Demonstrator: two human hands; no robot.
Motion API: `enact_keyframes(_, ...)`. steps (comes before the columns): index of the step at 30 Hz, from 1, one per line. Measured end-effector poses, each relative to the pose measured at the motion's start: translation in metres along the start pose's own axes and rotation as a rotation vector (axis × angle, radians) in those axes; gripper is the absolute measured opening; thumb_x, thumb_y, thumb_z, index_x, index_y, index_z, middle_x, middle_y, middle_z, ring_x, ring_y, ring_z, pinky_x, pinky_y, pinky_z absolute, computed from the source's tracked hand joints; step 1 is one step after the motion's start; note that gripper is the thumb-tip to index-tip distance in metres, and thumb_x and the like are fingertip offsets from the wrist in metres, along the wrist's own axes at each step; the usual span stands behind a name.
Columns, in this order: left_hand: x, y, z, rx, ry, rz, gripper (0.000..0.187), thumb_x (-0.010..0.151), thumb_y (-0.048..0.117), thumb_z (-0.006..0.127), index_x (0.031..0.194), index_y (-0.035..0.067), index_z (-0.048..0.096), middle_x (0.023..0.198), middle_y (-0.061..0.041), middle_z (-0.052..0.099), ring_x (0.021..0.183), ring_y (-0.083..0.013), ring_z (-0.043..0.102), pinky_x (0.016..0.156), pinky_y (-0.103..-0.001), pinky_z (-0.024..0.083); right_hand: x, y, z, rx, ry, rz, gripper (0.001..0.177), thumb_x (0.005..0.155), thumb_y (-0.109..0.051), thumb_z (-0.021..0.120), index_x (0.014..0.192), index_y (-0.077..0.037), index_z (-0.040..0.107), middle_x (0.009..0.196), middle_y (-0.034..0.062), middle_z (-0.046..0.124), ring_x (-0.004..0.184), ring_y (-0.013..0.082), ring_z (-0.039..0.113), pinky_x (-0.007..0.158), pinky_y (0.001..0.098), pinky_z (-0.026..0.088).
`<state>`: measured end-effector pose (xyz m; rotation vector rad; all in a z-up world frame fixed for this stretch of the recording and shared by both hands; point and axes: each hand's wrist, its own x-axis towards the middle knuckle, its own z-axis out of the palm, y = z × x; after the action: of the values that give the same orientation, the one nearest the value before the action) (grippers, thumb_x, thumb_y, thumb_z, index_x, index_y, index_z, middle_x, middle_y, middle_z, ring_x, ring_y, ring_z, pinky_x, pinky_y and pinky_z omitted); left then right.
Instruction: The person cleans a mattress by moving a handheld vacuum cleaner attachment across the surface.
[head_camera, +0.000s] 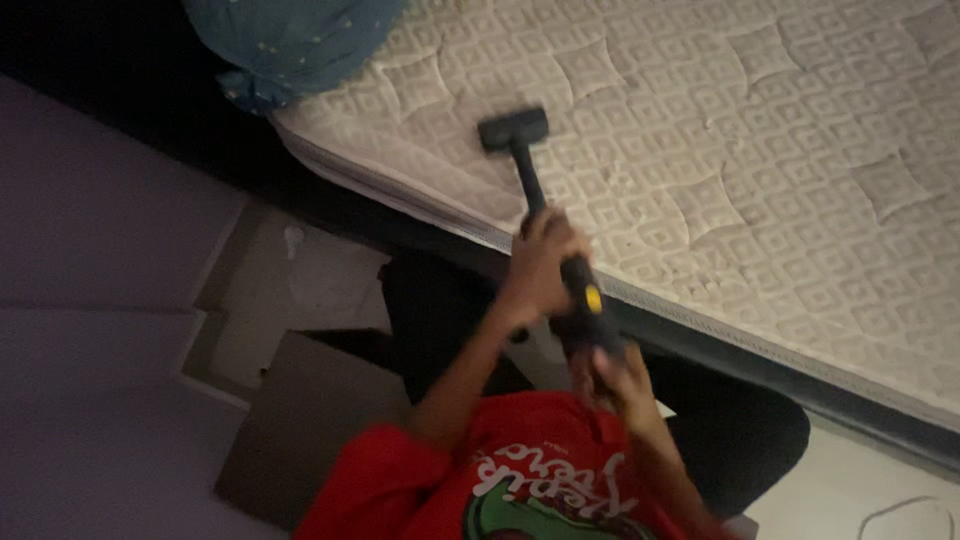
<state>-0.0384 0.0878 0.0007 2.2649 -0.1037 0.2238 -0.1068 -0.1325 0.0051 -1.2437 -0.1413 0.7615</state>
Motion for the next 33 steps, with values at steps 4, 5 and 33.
enact_keyframes(4,-0.06,0.048,-0.003,-0.052,-0.111,-0.088,0.039,0.071,0.04,0.088,0.096,0.018,0.068,0.125,-0.007,0.062,0.151,-0.0401,0.031,0.106,-0.079,0.022,-0.08,0.016,0.002,0.096,0.197,0.366,0.04,0.074,-0.038,0.071,0.097,-0.007,0.067,0.062,0.0048,0.063,0.048,0.0145,0.059,0.042,0.0301,0.044)
enact_keyframes(5,-0.068,0.054,-0.003,-0.058,-0.117,-0.09,0.04,0.072,0.041,0.087,0.097,0.019,0.067,0.124,-0.006,0.062,0.151,-0.0407,0.031,0.105,-0.08,0.023,-0.093,0.019,0.005,0.152,0.144,0.34,0.04,0.076,-0.038,0.074,0.096,-0.003,0.066,0.061,0.0051,0.062,0.048,0.0141,0.057,0.042,0.0297,0.042)
enact_keyframes(33,-0.053,0.013,-0.03,-0.078,0.037,-0.022,0.039,0.069,0.035,0.089,0.098,0.017,0.07,0.115,-0.001,0.068,0.143,-0.0409,0.041,0.12,-0.058,0.028,-0.041,0.019,0.03,-0.029,0.182,0.452,0.053,0.084,-0.035,0.072,0.121,-0.001,0.055,0.073,0.0055,0.059,0.054,0.0145,0.055,0.047,0.0308,0.043)
